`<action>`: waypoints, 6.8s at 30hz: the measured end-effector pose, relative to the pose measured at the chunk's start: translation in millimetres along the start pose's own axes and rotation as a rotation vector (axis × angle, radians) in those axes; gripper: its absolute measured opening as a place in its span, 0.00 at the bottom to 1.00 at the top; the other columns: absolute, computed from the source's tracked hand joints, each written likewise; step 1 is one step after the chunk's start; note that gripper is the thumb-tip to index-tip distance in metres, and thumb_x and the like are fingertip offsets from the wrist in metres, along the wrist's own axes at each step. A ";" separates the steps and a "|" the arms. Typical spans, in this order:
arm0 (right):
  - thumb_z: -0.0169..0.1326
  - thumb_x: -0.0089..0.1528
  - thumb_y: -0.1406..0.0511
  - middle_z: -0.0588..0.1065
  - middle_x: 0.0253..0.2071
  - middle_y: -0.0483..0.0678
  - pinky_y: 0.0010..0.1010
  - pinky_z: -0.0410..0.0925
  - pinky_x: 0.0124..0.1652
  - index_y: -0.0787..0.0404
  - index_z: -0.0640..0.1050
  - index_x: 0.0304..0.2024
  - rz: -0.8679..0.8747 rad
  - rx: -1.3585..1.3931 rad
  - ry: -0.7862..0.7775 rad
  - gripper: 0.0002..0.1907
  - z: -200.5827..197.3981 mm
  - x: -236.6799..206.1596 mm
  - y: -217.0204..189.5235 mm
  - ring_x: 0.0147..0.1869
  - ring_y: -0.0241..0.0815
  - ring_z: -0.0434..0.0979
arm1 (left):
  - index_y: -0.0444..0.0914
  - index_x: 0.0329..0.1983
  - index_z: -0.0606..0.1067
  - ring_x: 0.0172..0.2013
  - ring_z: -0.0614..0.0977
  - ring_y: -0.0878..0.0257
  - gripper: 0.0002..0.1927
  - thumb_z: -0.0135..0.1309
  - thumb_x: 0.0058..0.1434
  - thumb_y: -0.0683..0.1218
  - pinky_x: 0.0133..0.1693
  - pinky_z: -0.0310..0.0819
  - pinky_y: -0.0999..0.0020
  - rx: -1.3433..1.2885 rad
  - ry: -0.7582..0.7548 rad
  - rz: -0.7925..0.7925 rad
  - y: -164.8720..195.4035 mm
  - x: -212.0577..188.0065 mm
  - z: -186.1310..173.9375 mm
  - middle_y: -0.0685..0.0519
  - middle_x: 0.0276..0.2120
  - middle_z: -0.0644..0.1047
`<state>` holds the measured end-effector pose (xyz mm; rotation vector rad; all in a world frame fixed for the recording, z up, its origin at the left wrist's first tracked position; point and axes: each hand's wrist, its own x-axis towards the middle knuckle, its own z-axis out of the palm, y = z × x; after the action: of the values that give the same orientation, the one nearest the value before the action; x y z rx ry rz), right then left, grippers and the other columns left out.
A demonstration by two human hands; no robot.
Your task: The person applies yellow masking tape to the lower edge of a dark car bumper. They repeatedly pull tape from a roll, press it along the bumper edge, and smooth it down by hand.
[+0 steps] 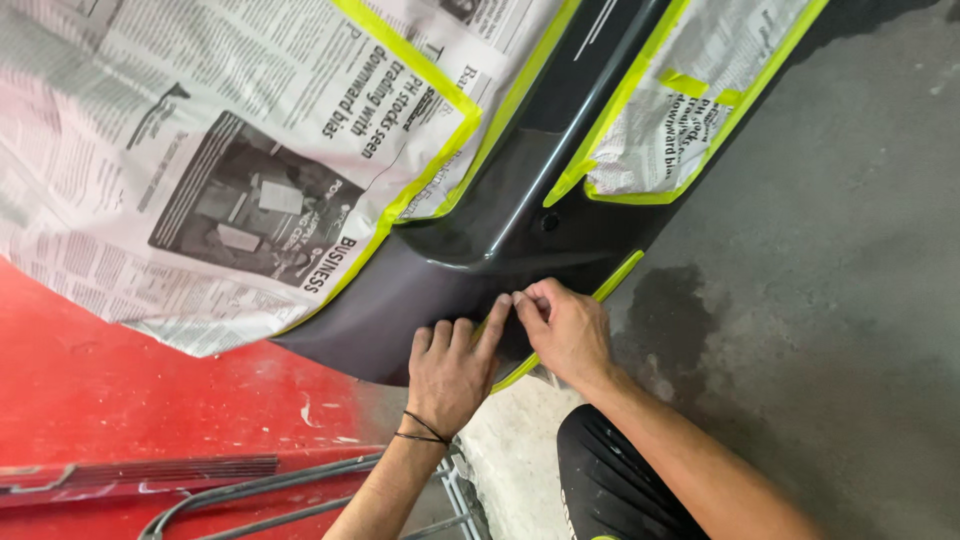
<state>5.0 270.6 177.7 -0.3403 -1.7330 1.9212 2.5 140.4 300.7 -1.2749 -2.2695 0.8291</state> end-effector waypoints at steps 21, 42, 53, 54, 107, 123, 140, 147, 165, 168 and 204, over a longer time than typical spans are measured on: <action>0.54 0.65 0.56 0.82 0.26 0.47 0.26 0.74 0.31 0.65 0.82 0.35 0.363 0.371 -0.131 0.18 -4.1 4.0 24.0 0.28 0.34 0.83 | 0.47 0.71 0.68 0.35 0.73 0.59 0.32 0.47 0.60 0.46 0.48 0.68 0.58 0.240 -0.118 0.254 -22.6 13.2 -11.5 0.55 0.30 0.70; 0.60 0.62 0.63 0.83 0.26 0.46 0.24 0.73 0.32 0.65 0.83 0.37 0.161 0.292 -0.171 0.10 -6.4 6.0 14.4 0.29 0.31 0.83 | 0.45 0.66 0.73 0.33 0.73 0.60 0.28 0.50 0.60 0.45 0.45 0.68 0.60 0.017 -0.056 0.340 -39.9 17.8 -6.0 0.56 0.28 0.70; 0.60 0.62 0.61 0.82 0.25 0.46 0.24 0.73 0.30 0.64 0.82 0.35 0.233 0.315 -0.053 0.11 11.3 -9.1 11.3 0.28 0.31 0.83 | 0.45 0.63 0.74 0.30 0.75 0.60 0.24 0.50 0.61 0.45 0.45 0.68 0.58 0.012 -0.072 0.387 -45.8 26.3 -7.3 0.56 0.25 0.72; 0.60 0.63 0.61 0.82 0.25 0.46 0.24 0.72 0.30 0.64 0.82 0.34 0.245 0.321 -0.043 0.12 12.9 -11.2 10.9 0.27 0.31 0.83 | 0.46 0.63 0.74 0.30 0.74 0.60 0.24 0.50 0.61 0.45 0.46 0.69 0.58 0.020 -0.065 0.391 -46.4 26.5 -7.6 0.56 0.25 0.72; 0.58 0.65 0.63 0.82 0.27 0.47 0.23 0.74 0.32 0.66 0.80 0.37 0.198 0.450 -0.016 0.11 13.9 -15.1 17.8 0.32 0.32 0.84 | 0.47 0.66 0.74 0.28 0.71 0.60 0.24 0.54 0.65 0.48 0.49 0.70 0.55 0.053 0.004 0.502 -56.6 32.5 -6.0 0.56 0.25 0.66; 0.58 0.65 0.63 0.80 0.25 0.45 0.21 0.72 0.31 0.66 0.81 0.35 0.355 0.589 -0.017 0.11 31.6 -25.1 19.3 0.30 0.29 0.80 | 0.48 0.63 0.77 0.27 0.72 0.61 0.24 0.53 0.62 0.45 0.48 0.71 0.57 0.122 -0.009 0.535 -58.1 37.3 -5.3 0.57 0.23 0.67; 0.57 0.64 0.67 0.80 0.31 0.48 0.26 0.73 0.36 0.65 0.79 0.41 0.077 0.349 0.072 0.07 18.5 -37.8 26.6 0.35 0.35 0.82 | 0.48 0.64 0.76 0.28 0.70 0.61 0.23 0.59 0.64 0.51 0.46 0.68 0.57 0.017 0.050 0.463 -54.2 39.5 -9.0 0.57 0.24 0.64; 0.57 0.64 0.69 0.82 0.38 0.49 0.26 0.72 0.39 0.64 0.82 0.46 0.018 0.293 -0.013 0.09 2.7 -27.1 10.8 0.39 0.36 0.81 | 0.36 0.61 0.74 0.33 0.72 0.56 0.21 0.58 0.64 0.42 0.45 0.66 0.56 -0.383 0.333 -0.255 9.5 -30.1 11.7 0.52 0.30 0.71; 0.51 0.65 0.72 0.80 0.38 0.47 0.23 0.69 0.44 0.67 0.82 0.51 0.207 0.044 -0.290 0.14 -25.7 -1.2 3.6 0.40 0.33 0.75 | 0.38 0.55 0.78 0.33 0.82 0.61 0.18 0.56 0.62 0.41 0.40 0.76 0.67 -1.754 0.265 -1.225 189.2 -113.3 75.2 0.49 0.31 0.81; 0.51 0.65 0.71 0.80 0.37 0.46 0.23 0.70 0.44 0.66 0.82 0.49 0.211 0.014 -0.277 0.13 -26.5 1.4 -1.7 0.40 0.32 0.76 | 0.38 0.56 0.78 0.32 0.79 0.62 0.17 0.56 0.63 0.42 0.36 0.74 0.68 -1.866 0.290 -1.279 182.2 -95.9 81.4 0.50 0.31 0.80; 0.53 0.67 0.63 0.78 0.35 0.34 0.44 0.68 0.60 0.53 0.79 0.50 0.594 0.696 0.036 0.09 10.4 -39.1 18.4 0.43 0.32 0.78 | 0.33 0.52 0.77 0.37 0.85 0.61 0.14 0.51 0.64 0.39 0.41 0.78 0.69 -1.930 0.370 -1.128 198.2 -114.4 113.8 0.49 0.35 0.82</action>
<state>28.2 240.2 155.1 -0.6578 -0.8814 2.7595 114.5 88.1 77.0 -0.0878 -2.3746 -2.0919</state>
